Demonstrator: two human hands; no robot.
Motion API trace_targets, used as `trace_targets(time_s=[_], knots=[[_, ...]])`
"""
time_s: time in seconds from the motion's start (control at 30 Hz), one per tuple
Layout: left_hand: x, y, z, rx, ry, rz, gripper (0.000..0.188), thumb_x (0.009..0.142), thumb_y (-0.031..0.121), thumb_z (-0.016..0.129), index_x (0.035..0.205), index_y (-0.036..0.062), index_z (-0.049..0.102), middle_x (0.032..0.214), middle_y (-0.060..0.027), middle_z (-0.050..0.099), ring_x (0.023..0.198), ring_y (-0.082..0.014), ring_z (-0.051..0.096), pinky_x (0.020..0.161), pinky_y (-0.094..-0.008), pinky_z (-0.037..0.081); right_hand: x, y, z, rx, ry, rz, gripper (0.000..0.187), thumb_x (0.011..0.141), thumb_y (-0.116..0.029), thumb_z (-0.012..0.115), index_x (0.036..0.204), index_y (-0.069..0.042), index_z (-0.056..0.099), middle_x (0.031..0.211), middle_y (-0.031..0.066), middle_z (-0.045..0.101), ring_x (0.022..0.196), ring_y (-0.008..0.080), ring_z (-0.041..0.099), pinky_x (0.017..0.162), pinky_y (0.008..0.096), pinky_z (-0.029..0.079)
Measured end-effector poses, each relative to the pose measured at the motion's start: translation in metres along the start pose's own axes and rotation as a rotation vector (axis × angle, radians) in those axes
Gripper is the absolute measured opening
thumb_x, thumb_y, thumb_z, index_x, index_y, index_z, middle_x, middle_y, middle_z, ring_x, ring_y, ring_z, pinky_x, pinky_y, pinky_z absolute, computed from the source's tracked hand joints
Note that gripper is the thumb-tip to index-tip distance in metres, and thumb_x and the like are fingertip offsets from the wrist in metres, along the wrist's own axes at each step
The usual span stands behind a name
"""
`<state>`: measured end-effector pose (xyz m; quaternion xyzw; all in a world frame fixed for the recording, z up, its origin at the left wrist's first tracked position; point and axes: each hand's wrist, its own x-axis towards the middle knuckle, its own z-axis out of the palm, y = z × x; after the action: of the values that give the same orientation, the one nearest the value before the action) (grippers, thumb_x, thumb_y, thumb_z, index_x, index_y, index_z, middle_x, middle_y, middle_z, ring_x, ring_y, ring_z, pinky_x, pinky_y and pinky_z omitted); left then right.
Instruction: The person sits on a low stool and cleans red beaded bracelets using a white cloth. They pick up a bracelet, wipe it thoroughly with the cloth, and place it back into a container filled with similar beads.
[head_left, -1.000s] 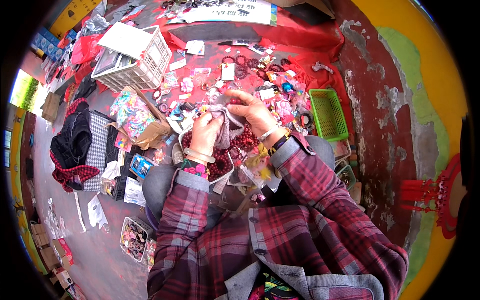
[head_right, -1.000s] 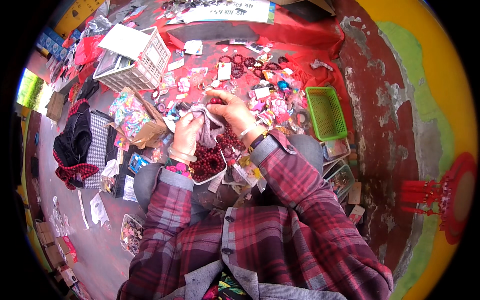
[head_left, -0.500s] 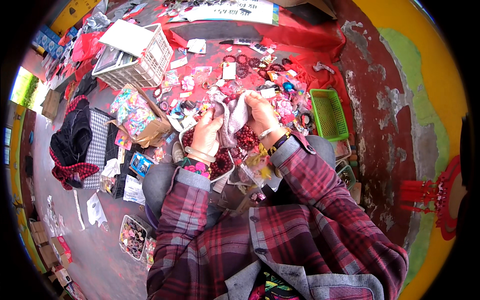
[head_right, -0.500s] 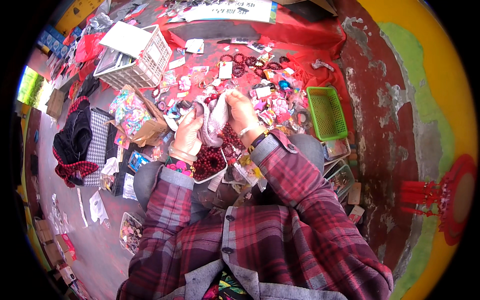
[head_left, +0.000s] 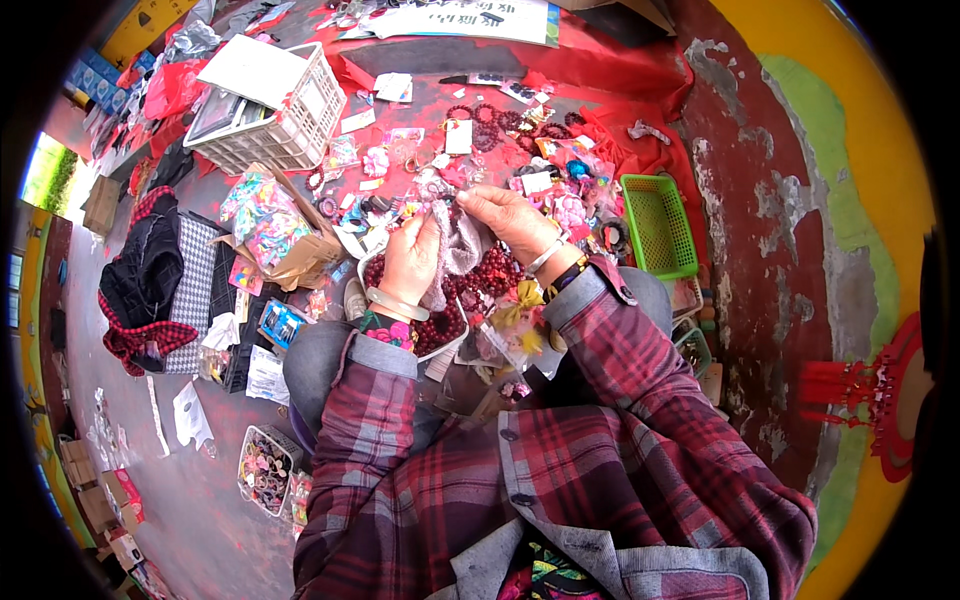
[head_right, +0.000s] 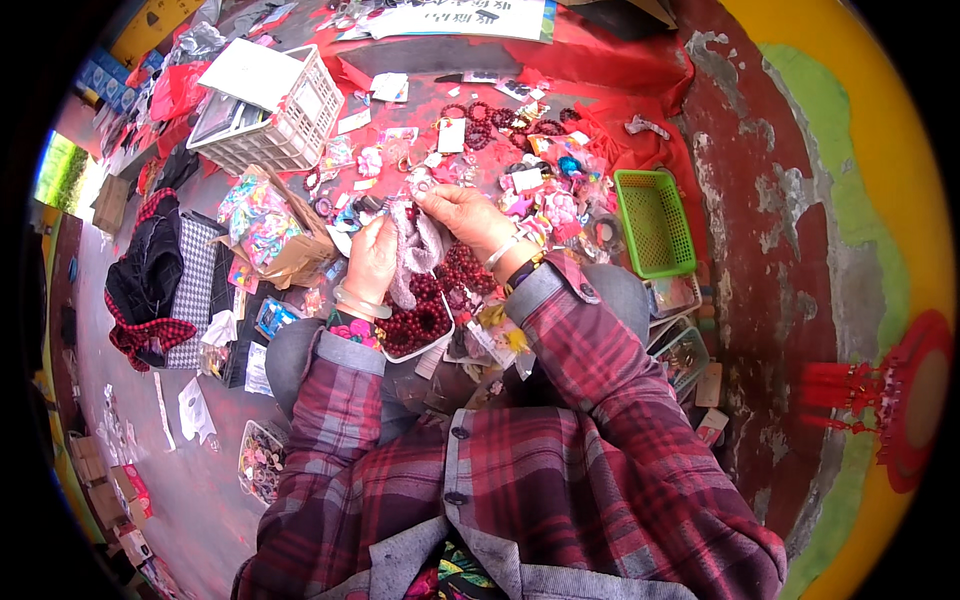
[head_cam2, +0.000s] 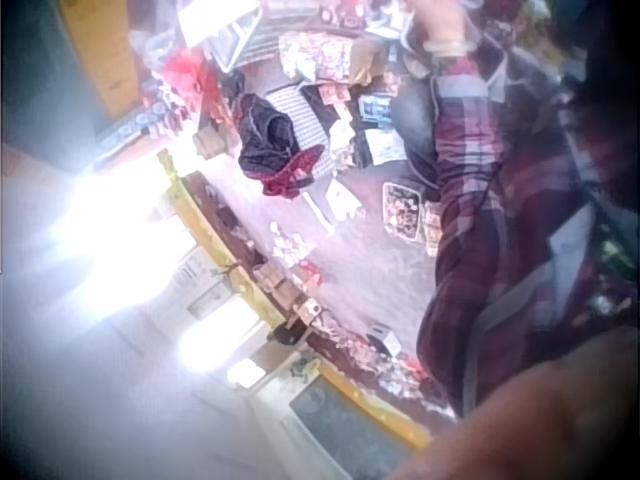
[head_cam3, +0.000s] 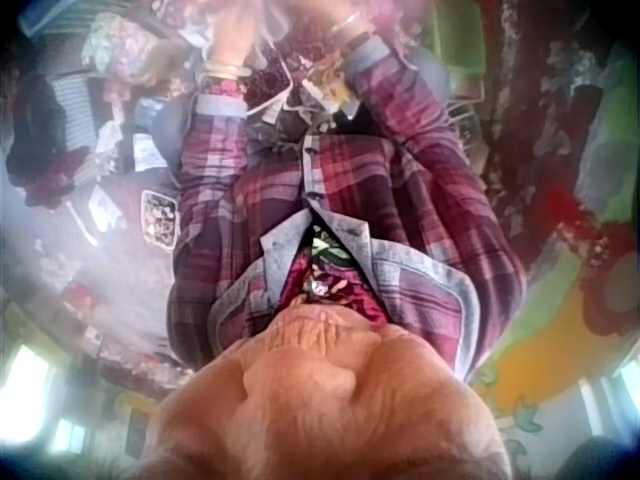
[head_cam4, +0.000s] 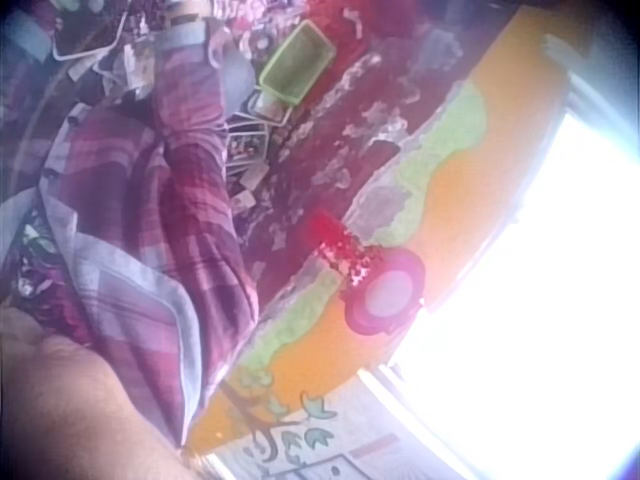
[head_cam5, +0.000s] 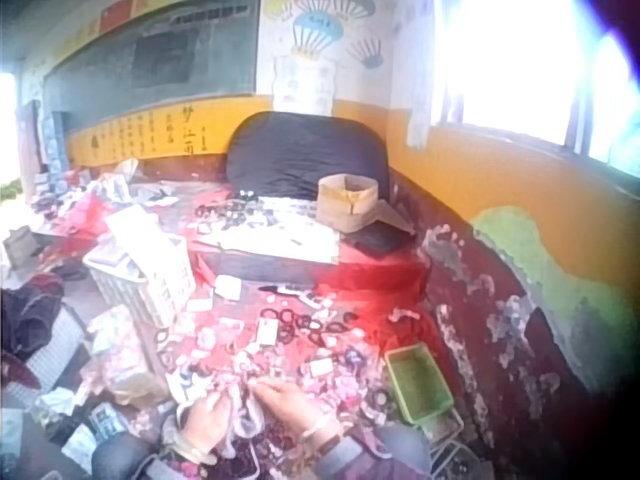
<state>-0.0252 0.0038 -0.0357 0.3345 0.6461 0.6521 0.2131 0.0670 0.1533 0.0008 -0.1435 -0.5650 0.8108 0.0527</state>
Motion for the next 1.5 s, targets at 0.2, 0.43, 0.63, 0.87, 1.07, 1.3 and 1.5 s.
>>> trace_targets(time_s=[0.2, 0.43, 0.63, 0.87, 1.07, 1.3, 1.5], knots=[[-0.004, 0.029, 0.020, -0.642, -0.049, -0.173, 0.030, 0.089, 0.011, 0.056, 0.117, -0.0006, 0.050, 0.106, -0.0043, 0.058, 0.096, -0.0103, 0.055, 0.084, -0.0244, 0.044, 0.002, 0.008, 0.006, 0.286, 0.183, -0.102, 0.020, 0.091, -0.023, 0.054, 0.100, -0.006, 0.061, 0.086, -0.0025, 0.061, 0.076, 0.0066, 0.054, 0.069, 0.0217, 0.044], [-0.005, 0.020, 0.019, -0.557, 0.152, -0.135, 0.024, 0.093, 0.015, 0.049, 0.111, -0.0008, 0.053, 0.100, -0.0040, 0.059, 0.090, -0.0113, 0.056, 0.081, -0.0255, 0.045, -0.005, 0.005, 0.008, 0.119, 0.153, -0.077, 0.028, 0.091, -0.027, 0.053, 0.104, -0.003, 0.061, 0.094, -0.0006, 0.062, 0.087, 0.0098, 0.054, 0.081, 0.0244, 0.042], [0.001, -0.015, 0.002, -0.473, 0.154, -0.170, 0.030, 0.097, 0.025, 0.043, 0.104, 0.0002, 0.058, 0.093, -0.0018, 0.059, 0.083, -0.0088, 0.054, 0.074, -0.0244, 0.045, 0.012, 0.014, -0.020, -0.489, 0.100, -0.223, 0.030, 0.091, -0.024, 0.055, 0.106, 0.001, 0.059, 0.101, 0.0039, 0.062, 0.093, 0.0105, 0.055, 0.082, 0.0247, 0.043], [-0.007, 0.014, 0.013, -0.643, -0.038, -0.269, 0.030, 0.097, 0.024, 0.042, 0.108, 0.0006, 0.056, 0.095, -0.0027, 0.060, 0.083, -0.0092, 0.057, 0.076, -0.0232, 0.047, -0.012, -0.018, 0.011, -0.804, -0.006, -0.265, 0.017, 0.086, -0.013, 0.060, 0.099, -0.002, 0.061, 0.082, 0.0011, 0.061, 0.077, 0.0079, 0.055, 0.069, 0.0236, 0.047], [-0.007, 0.020, 0.021, -0.617, -0.086, -0.248, 0.027, 0.095, 0.020, 0.048, 0.113, 0.0000, 0.053, 0.101, -0.0025, 0.058, 0.089, -0.0080, 0.055, 0.079, -0.0220, 0.045, -0.004, -0.002, 0.005, -0.448, 0.223, -0.236, 0.016, 0.083, -0.017, 0.063, 0.089, -0.001, 0.063, 0.070, 0.0024, 0.062, 0.062, 0.0081, 0.056, 0.056, 0.0242, 0.045], [-0.002, -0.002, 0.015, -0.750, -0.021, -0.271, 0.036, 0.098, 0.030, 0.037, 0.098, -0.0022, 0.054, 0.088, -0.0106, 0.058, 0.079, -0.0185, 0.057, 0.074, -0.0297, 0.048, -0.005, 0.001, 0.011, -0.136, 0.112, -0.099, 0.014, 0.089, -0.019, 0.056, 0.085, -0.005, 0.059, 0.069, -0.0001, 0.059, 0.058, 0.0078, 0.054, 0.051, 0.0210, 0.042], [-0.005, 0.013, 0.020, -0.693, -0.136, -0.253, 0.029, 0.095, 0.022, 0.044, 0.110, -0.0020, 0.052, 0.102, -0.0084, 0.058, 0.095, -0.0162, 0.055, 0.086, -0.0272, 0.043, -0.007, -0.008, 0.008, 0.132, 0.150, 0.005, 0.017, 0.091, -0.024, 0.051, 0.085, -0.009, 0.056, 0.071, 0.0005, 0.060, 0.060, 0.0088, 0.056, 0.050, 0.0199, 0.040]])
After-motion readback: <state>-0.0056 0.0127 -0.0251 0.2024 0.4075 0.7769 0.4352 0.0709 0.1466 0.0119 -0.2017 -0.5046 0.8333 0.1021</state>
